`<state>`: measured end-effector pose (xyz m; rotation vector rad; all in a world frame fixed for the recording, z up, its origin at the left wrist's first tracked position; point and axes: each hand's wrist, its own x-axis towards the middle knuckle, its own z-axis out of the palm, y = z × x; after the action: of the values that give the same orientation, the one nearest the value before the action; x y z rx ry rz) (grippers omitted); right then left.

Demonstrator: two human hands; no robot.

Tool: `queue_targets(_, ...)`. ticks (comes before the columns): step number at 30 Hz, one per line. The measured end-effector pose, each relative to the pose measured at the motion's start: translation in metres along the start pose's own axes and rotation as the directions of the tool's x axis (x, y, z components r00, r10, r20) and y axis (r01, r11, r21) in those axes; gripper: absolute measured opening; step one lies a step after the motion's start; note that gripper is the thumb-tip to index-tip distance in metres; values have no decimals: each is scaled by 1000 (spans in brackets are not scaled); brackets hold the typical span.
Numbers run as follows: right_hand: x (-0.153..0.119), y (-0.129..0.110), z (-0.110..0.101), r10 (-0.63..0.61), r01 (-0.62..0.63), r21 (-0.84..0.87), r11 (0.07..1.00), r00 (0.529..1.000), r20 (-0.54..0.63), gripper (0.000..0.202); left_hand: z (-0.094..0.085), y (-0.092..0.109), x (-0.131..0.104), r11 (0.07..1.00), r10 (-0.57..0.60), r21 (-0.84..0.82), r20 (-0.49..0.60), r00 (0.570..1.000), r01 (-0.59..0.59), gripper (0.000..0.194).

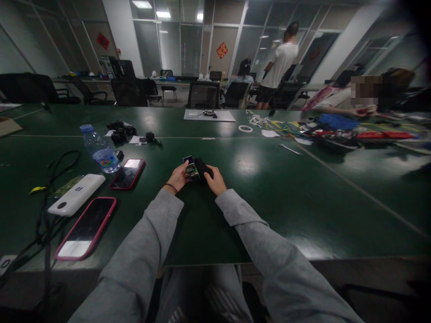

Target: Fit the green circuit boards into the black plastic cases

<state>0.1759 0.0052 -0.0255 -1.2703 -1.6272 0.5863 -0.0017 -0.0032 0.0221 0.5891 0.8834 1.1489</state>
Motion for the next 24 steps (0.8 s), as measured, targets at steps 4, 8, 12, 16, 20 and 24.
queue_targets(4,-3,-2,0,-95,95,4,995,995,7,49,0,0,-1,1000,5,-8,16,1000,-5,29)
queue_targets(8,-5,-6,-2,-168,168,-49,985,986,18,51,1,1,-3,1000,-5,0,16,1000,5,30)
queue_targets(12,-7,-9,-3,-152,154,-87,984,988,28,45,1,0,-3,1000,-5,4,9,1000,5,34)
queue_targets(16,-9,-12,-4,-147,149,-129,980,989,23,45,-1,-1,0,1000,6,7,12,1000,-6,34)
queue_targets(20,-9,-14,-3,-142,143,-164,976,990,15,47,-3,-2,2,1000,16,5,18,1000,-16,30)
queue_targets(24,-9,-13,-3,-152,147,-182,972,988,-14,45,-3,-1,1,1000,27,1,30,999,-27,32)
